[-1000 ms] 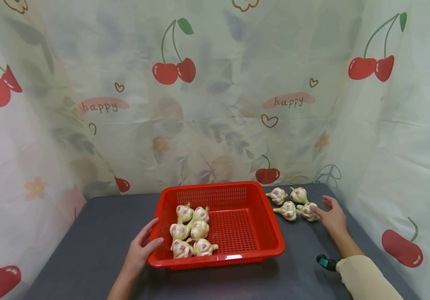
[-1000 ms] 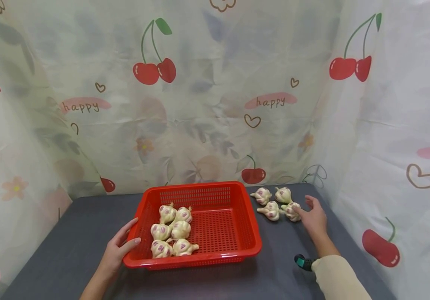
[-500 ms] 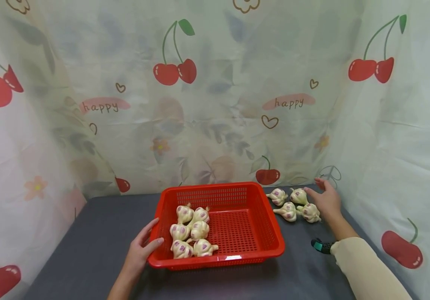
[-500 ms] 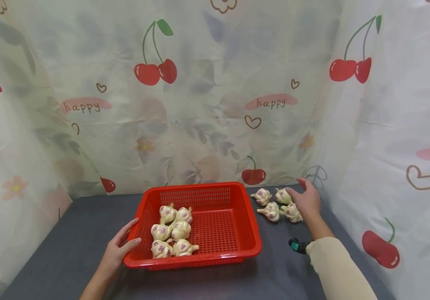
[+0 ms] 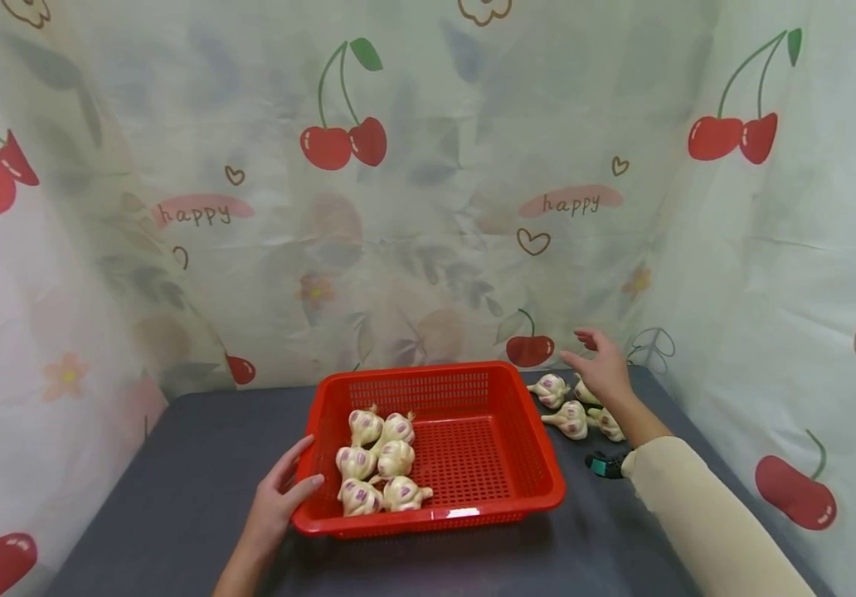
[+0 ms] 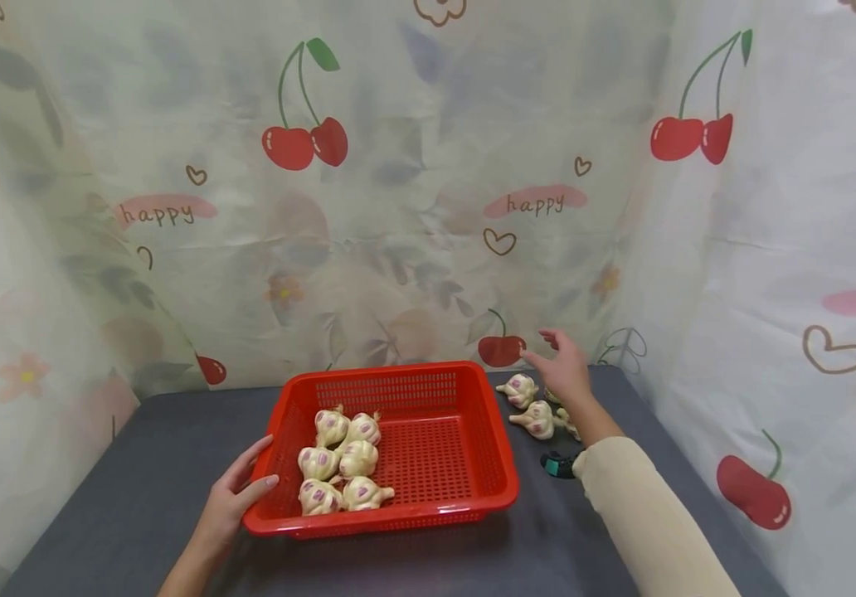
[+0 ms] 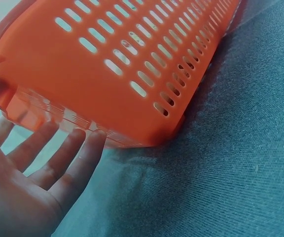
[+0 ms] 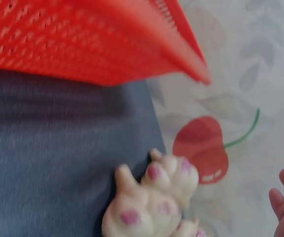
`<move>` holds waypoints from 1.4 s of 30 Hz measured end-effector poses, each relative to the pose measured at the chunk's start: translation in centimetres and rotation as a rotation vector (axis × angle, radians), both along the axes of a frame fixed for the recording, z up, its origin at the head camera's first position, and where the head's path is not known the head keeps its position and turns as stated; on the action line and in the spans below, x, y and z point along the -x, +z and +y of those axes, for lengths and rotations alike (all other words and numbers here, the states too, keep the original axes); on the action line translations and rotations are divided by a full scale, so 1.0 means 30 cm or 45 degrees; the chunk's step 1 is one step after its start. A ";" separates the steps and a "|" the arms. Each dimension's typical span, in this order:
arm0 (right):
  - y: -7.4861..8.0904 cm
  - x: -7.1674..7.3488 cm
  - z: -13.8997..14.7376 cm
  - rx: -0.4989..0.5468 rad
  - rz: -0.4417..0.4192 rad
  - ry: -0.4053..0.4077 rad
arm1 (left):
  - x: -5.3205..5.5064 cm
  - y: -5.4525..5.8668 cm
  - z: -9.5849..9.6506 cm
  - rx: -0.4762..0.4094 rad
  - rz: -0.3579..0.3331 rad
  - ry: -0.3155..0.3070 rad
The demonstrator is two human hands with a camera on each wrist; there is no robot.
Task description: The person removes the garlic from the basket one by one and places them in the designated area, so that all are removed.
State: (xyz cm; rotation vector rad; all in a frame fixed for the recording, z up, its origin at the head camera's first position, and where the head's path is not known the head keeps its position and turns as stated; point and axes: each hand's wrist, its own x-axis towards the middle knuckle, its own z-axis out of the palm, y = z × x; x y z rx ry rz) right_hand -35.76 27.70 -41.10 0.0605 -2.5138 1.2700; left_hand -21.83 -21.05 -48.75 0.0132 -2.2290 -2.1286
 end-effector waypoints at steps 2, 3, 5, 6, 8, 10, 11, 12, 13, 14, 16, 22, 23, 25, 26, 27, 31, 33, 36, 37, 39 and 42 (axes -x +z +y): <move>0.011 0.009 -0.032 -0.001 0.007 0.031 | 0.000 0.000 0.002 0.002 0.000 0.001; 0.017 0.013 -0.048 0.004 0.006 0.049 | 0.000 0.001 0.003 -0.001 0.000 0.000; 0.028 0.021 -0.081 0.012 0.012 0.069 | -0.001 0.001 0.004 -0.002 0.001 -0.003; 0.034 0.024 -0.099 0.020 0.016 0.082 | -0.001 0.002 0.004 -0.004 0.001 -0.004; 0.043 0.032 -0.136 0.042 0.019 0.115 | -0.003 0.002 0.004 -0.006 0.004 -0.002; 0.051 0.039 -0.174 0.071 0.019 0.156 | -0.004 0.002 0.004 -0.009 0.007 0.000; 0.056 0.042 -0.195 0.088 0.016 0.179 | -0.004 0.001 0.004 -0.010 0.009 0.000; 0.061 0.045 -0.216 0.108 0.006 0.200 | -0.004 0.001 0.004 -0.015 0.011 0.000; 0.065 0.048 -0.238 0.116 0.000 0.215 | -0.004 0.000 0.003 -0.015 0.011 0.000; 0.071 0.047 -0.262 0.118 -0.009 0.231 | -0.004 0.000 0.002 -0.014 0.011 0.000; 0.081 0.048 -0.308 0.105 -0.024 0.261 | -0.004 -0.001 0.002 -0.011 0.009 0.000; 0.079 0.050 -0.416 0.050 -0.061 0.361 | -0.003 -0.006 -0.001 -0.001 -0.018 0.001; 0.076 0.050 -0.429 0.054 -0.072 0.379 | -0.002 -0.007 -0.002 0.000 -0.021 0.001; 0.069 0.048 -0.452 0.068 -0.106 0.420 | -0.001 -0.007 -0.003 0.002 -0.024 -0.001; 0.064 0.048 -0.464 0.071 -0.123 0.440 | -0.001 -0.006 -0.002 0.000 -0.023 -0.001; 0.056 0.049 -0.474 0.073 -0.140 0.463 | -0.001 -0.005 -0.002 0.000 -0.021 -0.001; 0.029 0.050 -0.514 0.104 -0.229 0.551 | -0.002 -0.004 0.000 -0.007 -0.005 -0.001; 0.020 0.047 -0.533 0.111 -0.274 0.590 | -0.002 -0.004 0.000 -0.012 0.002 -0.001; 0.008 0.040 -0.563 0.077 -0.364 0.666 | -0.002 -0.003 0.000 -0.012 0.006 0.003; 0.006 0.035 -0.574 0.049 -0.392 0.686 | -0.002 -0.003 0.000 -0.012 0.006 0.001; -0.003 0.028 -0.593 0.008 -0.451 0.724 | -0.001 -0.003 0.000 -0.008 0.006 0.002; -0.009 0.014 -0.622 -0.042 -0.525 0.756 | -0.001 -0.004 0.000 -0.009 0.005 0.001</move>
